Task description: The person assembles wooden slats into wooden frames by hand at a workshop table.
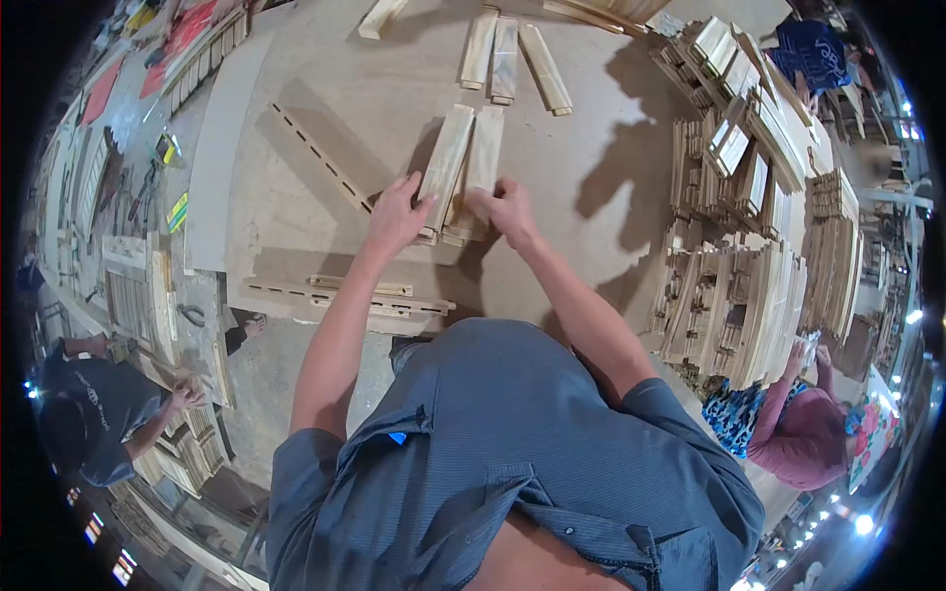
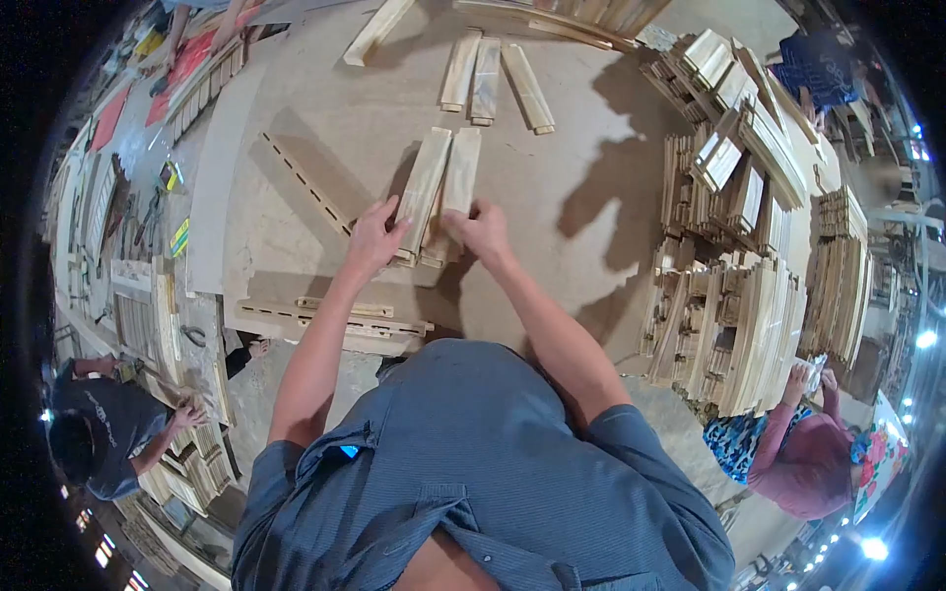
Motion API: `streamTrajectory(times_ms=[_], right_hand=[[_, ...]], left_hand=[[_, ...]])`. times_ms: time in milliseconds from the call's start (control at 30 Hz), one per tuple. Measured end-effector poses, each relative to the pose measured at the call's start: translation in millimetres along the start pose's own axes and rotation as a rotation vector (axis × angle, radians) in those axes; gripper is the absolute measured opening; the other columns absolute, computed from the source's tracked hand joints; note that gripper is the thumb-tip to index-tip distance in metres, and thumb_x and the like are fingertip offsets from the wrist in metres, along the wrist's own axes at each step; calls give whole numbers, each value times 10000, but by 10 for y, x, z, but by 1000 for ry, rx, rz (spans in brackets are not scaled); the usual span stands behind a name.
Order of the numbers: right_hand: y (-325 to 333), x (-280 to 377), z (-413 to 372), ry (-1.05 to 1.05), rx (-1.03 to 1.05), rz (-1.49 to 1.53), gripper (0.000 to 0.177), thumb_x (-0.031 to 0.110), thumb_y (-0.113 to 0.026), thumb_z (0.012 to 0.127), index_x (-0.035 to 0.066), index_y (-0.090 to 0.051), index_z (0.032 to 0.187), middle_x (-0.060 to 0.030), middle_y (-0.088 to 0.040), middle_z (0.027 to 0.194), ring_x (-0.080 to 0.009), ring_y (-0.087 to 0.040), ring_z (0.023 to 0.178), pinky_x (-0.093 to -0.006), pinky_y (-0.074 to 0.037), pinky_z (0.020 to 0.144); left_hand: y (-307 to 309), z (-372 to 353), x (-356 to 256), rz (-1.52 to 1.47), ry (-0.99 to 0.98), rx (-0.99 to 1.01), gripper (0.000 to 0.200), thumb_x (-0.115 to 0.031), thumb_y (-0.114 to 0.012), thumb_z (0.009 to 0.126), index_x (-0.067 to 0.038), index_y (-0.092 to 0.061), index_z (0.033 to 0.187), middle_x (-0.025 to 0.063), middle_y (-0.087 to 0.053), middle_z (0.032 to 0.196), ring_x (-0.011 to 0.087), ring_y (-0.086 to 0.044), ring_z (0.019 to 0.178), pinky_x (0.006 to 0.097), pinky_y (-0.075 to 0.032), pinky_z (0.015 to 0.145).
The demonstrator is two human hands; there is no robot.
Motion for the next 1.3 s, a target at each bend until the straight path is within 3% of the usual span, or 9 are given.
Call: streamTrajectory(times_ms=[167, 233, 333, 500, 633, 933, 1067, 1167, 1300], right_hand=[[256, 127, -562, -165, 130, 592, 289, 269, -791, 913, -3, -693, 922, -21, -663, 787, -114, -601, 689, -283, -503, 621], [217, 291, -789, 125, 102, 660, 216, 209, -778, 938, 10, -692, 945, -11, -655, 851, -101, -596, 742, -263, -500, 692], [193, 571, -1032, 400, 280, 369, 209, 178, -780, 942, 8, -679, 1008, -23, -668, 959, -88, -601, 828, -260, -503, 755], [477, 1417, -1386, 370, 397, 308, 450, 151, -843, 875, 45, -614, 1247, -33, -706, 1029, -139, -662, 864, -321, -552, 758], [356, 1627, -1571, 541, 451, -263, 340, 146, -807, 882, 71, -645, 1171, -117, -700, 842, -182, -684, 763, -338, -543, 697], [-40, 2090, -2036, 967, 598, -860, 184, 170, -706, 817, 40, -610, 905, -168, -664, 800, -399, -654, 736, -484, -529, 668], [-307, 2257, -2235, 933, 668, -968, 155, 167, -620, 777, 29, -597, 844, -193, -653, 770, -432, -646, 727, -538, -513, 669], [-412, 2224, -2349, 794, 772, -1111, 149, 147, -584, 746, 12, -610, 804, -219, -655, 747, -450, -653, 722, -557, -519, 680], [-545, 2081, -2336, 824, 747, -1109, 131, 126, -585, 723, 1, -605, 756, -233, -660, 728, -453, -663, 714, -576, -523, 695]], left_hand=[[183, -432, -622, -142, -121, -240, 498, -299, -764, 906, 61, -651, 1230, 157, -722, 1102, 315, -704, 1000, 405, -546, 892], [-42, -549, -760, -905, 235, 440, 418, -141, -786, 878, 41, -667, 1235, 46, -727, 1103, 149, -685, 978, 298, -538, 933], [-21, -667, -618, -1102, 180, 528, 313, -58, -747, 871, 29, -692, 1167, 2, -703, 991, 92, -647, 891, 268, -542, 838], [309, -1064, -381, -445, 83, 586, 248, -234, -743, 884, -9, -737, 989, 134, -665, 730, 135, -622, 681, 349, -501, 656], [163, -1315, -208, -384, 79, 659, 316, -311, -744, 938, 2, -725, 974, 40, -642, 683, 120, -589, 653, 319, -483, 615], [-163, -1599, 41, -744, -252, 363, 230, -166, -770, 923, -6, -694, 1070, 159, -702, 858, 260, -597, 699, 370, -483, 671], [-125, -1702, 26, -587, -366, 127, 112, -64, -770, 888, -46, -664, 920, 118, -585, 771, 321, -564, 707, 420, -475, 641], [-25, -1747, -53, -504, -239, 324, 161, -81, -800, 861, -78, -684, 973, 104, -625, 829, 332, -583, 744, 419, -487, 657], [1, -1801, 19, -584, -505, -51, 224, -156, -815, 856, -124, -707, 1050, 105, -658, 846, 331, -612, 761, 431, -489, 676]])
Point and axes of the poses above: each hand's wrist, its own z-axis towards the middle knuckle, its own y-axis out of the back of the hand, x = y × z, the point moved 5 cm from there along z, towards the middle knuckle
